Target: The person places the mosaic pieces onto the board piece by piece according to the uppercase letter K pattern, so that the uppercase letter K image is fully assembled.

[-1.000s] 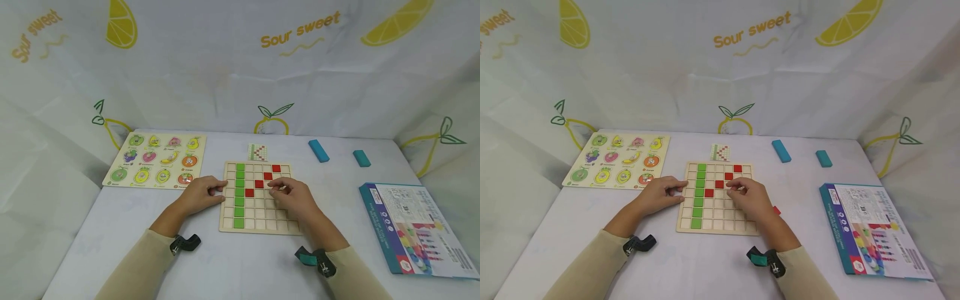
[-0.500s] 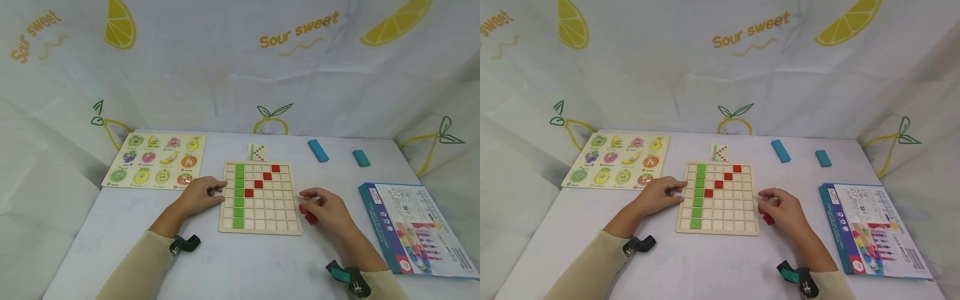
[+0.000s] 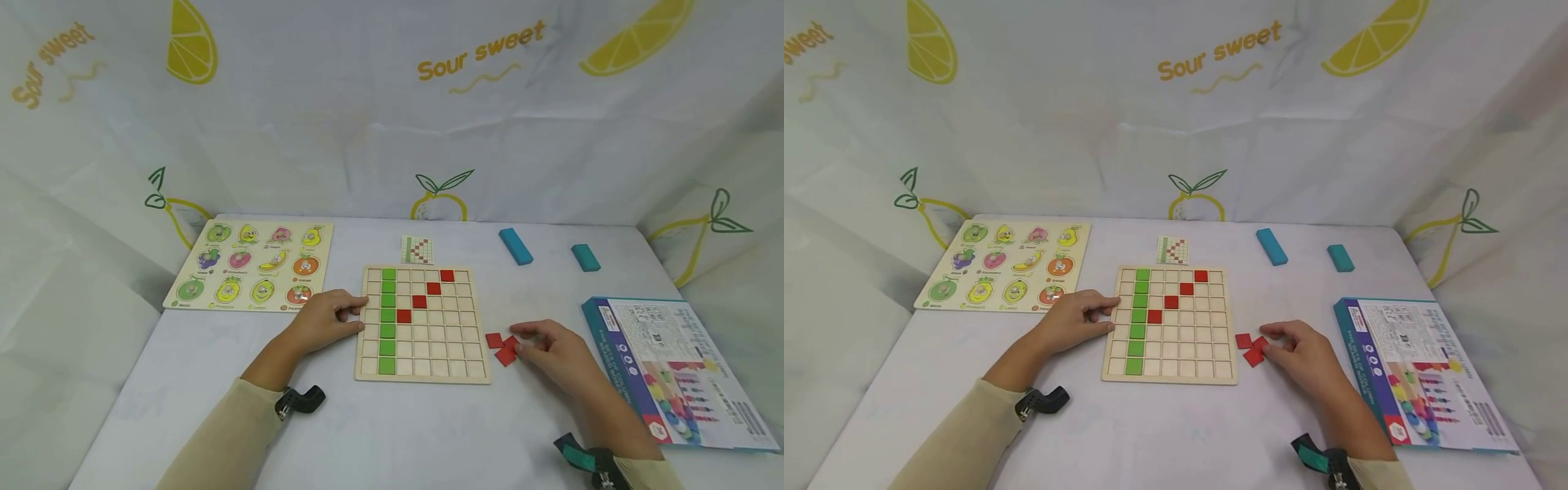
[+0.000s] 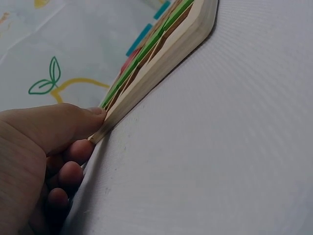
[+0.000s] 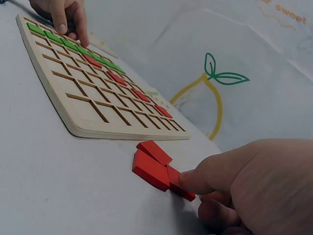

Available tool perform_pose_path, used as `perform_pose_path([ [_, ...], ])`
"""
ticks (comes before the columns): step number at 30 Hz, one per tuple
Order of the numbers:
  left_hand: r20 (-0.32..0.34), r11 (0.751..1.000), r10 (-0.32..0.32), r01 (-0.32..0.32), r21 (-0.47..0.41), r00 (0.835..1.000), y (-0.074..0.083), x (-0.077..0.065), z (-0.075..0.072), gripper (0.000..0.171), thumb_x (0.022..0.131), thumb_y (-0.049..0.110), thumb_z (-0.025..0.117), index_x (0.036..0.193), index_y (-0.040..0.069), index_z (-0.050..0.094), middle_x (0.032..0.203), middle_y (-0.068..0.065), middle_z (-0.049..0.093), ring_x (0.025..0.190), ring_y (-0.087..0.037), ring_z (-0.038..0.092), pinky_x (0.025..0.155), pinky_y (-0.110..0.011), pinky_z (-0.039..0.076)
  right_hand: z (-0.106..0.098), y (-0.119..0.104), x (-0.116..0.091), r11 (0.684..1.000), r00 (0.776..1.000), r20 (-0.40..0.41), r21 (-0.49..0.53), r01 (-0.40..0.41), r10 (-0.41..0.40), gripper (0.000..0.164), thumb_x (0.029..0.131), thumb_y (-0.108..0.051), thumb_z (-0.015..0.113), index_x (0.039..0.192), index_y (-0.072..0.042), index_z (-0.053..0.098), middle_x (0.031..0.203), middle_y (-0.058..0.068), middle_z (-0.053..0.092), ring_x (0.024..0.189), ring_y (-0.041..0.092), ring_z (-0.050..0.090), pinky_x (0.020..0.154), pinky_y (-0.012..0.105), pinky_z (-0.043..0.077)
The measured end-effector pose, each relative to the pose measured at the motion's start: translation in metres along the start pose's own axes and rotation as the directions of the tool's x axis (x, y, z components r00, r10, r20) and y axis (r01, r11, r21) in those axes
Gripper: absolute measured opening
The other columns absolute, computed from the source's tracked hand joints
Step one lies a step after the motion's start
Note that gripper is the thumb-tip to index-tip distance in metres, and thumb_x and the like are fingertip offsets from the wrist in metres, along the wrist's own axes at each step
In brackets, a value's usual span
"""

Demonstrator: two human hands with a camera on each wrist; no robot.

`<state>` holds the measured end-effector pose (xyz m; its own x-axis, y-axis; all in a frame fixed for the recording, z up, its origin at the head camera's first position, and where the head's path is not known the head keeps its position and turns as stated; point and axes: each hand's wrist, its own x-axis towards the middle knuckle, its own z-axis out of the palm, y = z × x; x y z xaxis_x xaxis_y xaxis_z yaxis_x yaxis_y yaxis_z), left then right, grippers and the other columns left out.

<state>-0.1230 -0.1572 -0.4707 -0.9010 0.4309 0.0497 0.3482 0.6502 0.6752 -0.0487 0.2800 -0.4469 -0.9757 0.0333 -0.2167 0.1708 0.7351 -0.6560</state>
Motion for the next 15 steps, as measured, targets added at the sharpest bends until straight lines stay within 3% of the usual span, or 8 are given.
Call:
perform_pose_path([
  [8, 0.0, 1.0, -0.001, 0.001, 0.003, 1.0, -0.0003, -0.0004, 0.0002, 0.05, 0.091, 0.024, 0.088, 0.138, 0.016, 0.075, 0.094, 0.011, 0.063, 0.082, -0.01, 0.055, 0.072, -0.029, 0.046, 0.0027, 0.005, 0.002, 0.997, 0.998, -0.009, -0.052, 0.061, -0.062, 0.038, 0.095, -0.015, 0.08, 0.133, -0.01, 0.076, 0.095, 0.005, 0.062, 0.085, 0.024, 0.053, 0.062, 0.027, 0.044],
  [15, 0.001, 1.0, 0.001, -0.001, 0.002, 1.0, -0.0005, 0.0001, 0.0003, 0.05, 0.091, 0.024, 0.088, 0.139, 0.016, 0.074, 0.093, 0.011, 0.062, 0.082, -0.011, 0.055, 0.072, -0.029, 0.045, 0.0043, 0.006, 0.0013, 0.999, 0.999, -0.017, -0.003, 0.043, -0.043, 0.034, 0.096, -0.015, 0.08, 0.129, -0.008, 0.073, 0.109, 0.007, 0.069, 0.087, 0.024, 0.055, 0.063, 0.025, 0.048],
])
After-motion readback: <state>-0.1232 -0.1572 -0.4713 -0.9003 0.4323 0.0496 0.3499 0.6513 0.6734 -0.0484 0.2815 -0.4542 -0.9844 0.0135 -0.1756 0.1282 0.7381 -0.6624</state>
